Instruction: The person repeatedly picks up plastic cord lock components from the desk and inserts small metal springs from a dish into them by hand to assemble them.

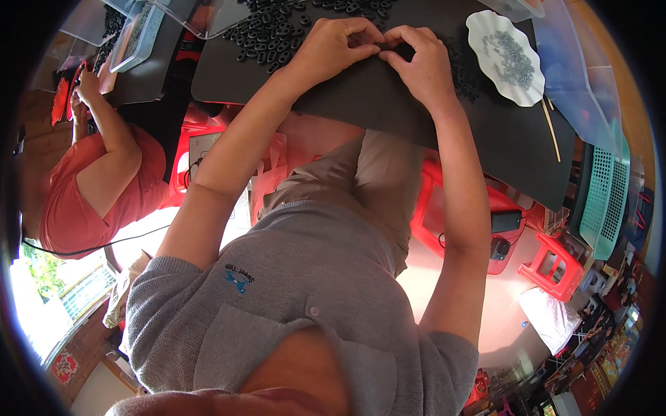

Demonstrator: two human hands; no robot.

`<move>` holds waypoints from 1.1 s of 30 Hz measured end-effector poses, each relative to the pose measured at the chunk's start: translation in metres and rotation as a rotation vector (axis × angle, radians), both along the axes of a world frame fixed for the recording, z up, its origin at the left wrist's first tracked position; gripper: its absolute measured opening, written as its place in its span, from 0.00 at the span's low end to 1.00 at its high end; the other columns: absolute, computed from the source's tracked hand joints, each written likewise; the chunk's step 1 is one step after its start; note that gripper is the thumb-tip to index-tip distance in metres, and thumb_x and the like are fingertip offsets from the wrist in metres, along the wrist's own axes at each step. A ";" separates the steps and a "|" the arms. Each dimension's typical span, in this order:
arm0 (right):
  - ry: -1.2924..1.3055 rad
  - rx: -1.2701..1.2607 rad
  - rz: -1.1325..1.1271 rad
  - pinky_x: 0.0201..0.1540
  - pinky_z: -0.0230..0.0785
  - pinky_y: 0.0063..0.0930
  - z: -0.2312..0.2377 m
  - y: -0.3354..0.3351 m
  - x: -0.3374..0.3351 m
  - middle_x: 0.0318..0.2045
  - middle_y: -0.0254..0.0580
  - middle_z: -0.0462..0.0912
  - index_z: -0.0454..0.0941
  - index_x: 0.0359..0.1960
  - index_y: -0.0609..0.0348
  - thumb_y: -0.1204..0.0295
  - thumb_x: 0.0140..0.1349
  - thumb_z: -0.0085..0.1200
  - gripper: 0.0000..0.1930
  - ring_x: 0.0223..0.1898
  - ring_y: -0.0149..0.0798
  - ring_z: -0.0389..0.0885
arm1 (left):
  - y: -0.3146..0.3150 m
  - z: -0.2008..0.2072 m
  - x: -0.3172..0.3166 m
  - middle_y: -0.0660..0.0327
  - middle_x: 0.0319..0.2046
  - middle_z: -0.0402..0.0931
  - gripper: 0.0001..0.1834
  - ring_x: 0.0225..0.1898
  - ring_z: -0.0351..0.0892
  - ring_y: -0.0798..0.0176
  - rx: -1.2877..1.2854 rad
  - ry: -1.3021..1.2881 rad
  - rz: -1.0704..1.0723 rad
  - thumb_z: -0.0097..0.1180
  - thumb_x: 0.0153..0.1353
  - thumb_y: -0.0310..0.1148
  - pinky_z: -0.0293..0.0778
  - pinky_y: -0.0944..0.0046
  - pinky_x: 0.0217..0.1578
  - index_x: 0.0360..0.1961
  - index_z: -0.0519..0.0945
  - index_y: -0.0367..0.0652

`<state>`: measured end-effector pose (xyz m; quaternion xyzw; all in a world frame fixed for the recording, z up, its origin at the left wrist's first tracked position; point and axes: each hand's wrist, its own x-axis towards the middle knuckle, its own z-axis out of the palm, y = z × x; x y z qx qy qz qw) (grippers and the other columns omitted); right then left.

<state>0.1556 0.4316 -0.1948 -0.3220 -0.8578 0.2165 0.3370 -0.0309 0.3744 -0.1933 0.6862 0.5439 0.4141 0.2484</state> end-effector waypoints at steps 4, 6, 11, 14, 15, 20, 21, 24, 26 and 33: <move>0.023 -0.046 0.007 0.45 0.73 0.31 0.001 -0.002 0.002 0.32 0.37 0.83 0.81 0.38 0.55 0.76 0.49 0.67 0.13 0.38 0.38 0.82 | -0.001 0.000 0.000 0.60 0.31 0.85 0.09 0.35 0.86 0.64 0.000 -0.028 -0.009 0.64 0.56 0.27 0.80 0.67 0.40 0.39 0.84 0.41; 0.048 -0.114 0.006 0.45 0.73 0.31 -0.001 -0.001 0.003 0.32 0.37 0.83 0.81 0.37 0.56 0.76 0.49 0.67 0.12 0.38 0.40 0.82 | -0.001 0.000 0.000 0.60 0.31 0.85 0.09 0.35 0.86 0.65 -0.002 -0.018 -0.005 0.64 0.56 0.28 0.80 0.67 0.40 0.39 0.84 0.41; 0.031 -0.074 0.004 0.44 0.72 0.30 -0.003 0.001 0.004 0.31 0.37 0.83 0.81 0.35 0.56 0.75 0.49 0.68 0.11 0.37 0.40 0.82 | 0.000 -0.003 -0.002 0.60 0.30 0.85 0.08 0.34 0.85 0.66 0.013 -0.039 -0.022 0.64 0.56 0.27 0.80 0.68 0.39 0.38 0.85 0.40; 0.027 -0.065 0.010 0.44 0.72 0.30 -0.002 0.000 0.005 0.30 0.37 0.83 0.82 0.35 0.56 0.75 0.50 0.67 0.11 0.37 0.39 0.82 | 0.001 -0.005 -0.002 0.60 0.30 0.85 0.08 0.33 0.85 0.67 0.008 -0.027 -0.019 0.65 0.56 0.27 0.79 0.68 0.39 0.37 0.85 0.40; 0.032 -0.057 0.016 0.44 0.72 0.30 -0.001 -0.001 0.004 0.30 0.37 0.83 0.82 0.35 0.57 0.75 0.50 0.67 0.10 0.36 0.39 0.82 | 0.001 -0.005 -0.002 0.60 0.30 0.85 0.08 0.33 0.85 0.67 0.006 -0.028 -0.017 0.65 0.56 0.27 0.79 0.68 0.39 0.37 0.85 0.40; 0.075 -0.058 0.019 0.43 0.73 0.28 0.000 -0.002 0.003 0.30 0.36 0.83 0.82 0.34 0.57 0.77 0.51 0.67 0.09 0.36 0.38 0.82 | 0.002 -0.006 -0.003 0.60 0.30 0.85 0.08 0.34 0.85 0.67 0.011 -0.046 -0.017 0.65 0.55 0.26 0.79 0.69 0.39 0.37 0.86 0.41; 0.083 -0.034 0.025 0.43 0.73 0.28 -0.001 -0.001 0.003 0.30 0.36 0.83 0.82 0.34 0.58 0.78 0.51 0.67 0.09 0.36 0.38 0.82 | 0.002 -0.007 -0.003 0.60 0.30 0.85 0.08 0.34 0.85 0.67 0.010 -0.046 -0.017 0.65 0.55 0.26 0.79 0.69 0.39 0.37 0.86 0.41; 0.102 -0.028 0.065 0.44 0.73 0.28 -0.006 0.001 0.005 0.30 0.36 0.84 0.82 0.33 0.58 0.78 0.51 0.67 0.08 0.36 0.38 0.82 | 0.002 -0.009 -0.004 0.61 0.30 0.85 0.08 0.33 0.84 0.68 0.023 -0.056 -0.022 0.65 0.55 0.26 0.79 0.69 0.39 0.37 0.86 0.40; 0.103 -0.022 0.062 0.44 0.73 0.28 -0.005 0.000 0.004 0.30 0.35 0.84 0.82 0.32 0.58 0.78 0.51 0.67 0.08 0.36 0.37 0.82 | 0.002 -0.009 -0.005 0.61 0.30 0.85 0.07 0.33 0.84 0.68 0.007 -0.056 -0.026 0.65 0.55 0.26 0.79 0.69 0.39 0.37 0.86 0.40; 0.115 -0.016 0.067 0.43 0.74 0.28 -0.006 0.000 0.002 0.31 0.36 0.84 0.82 0.32 0.58 0.78 0.51 0.67 0.07 0.36 0.37 0.83 | 0.004 -0.009 -0.005 0.62 0.29 0.84 0.07 0.33 0.84 0.68 0.003 -0.065 -0.037 0.65 0.55 0.26 0.79 0.69 0.39 0.36 0.86 0.40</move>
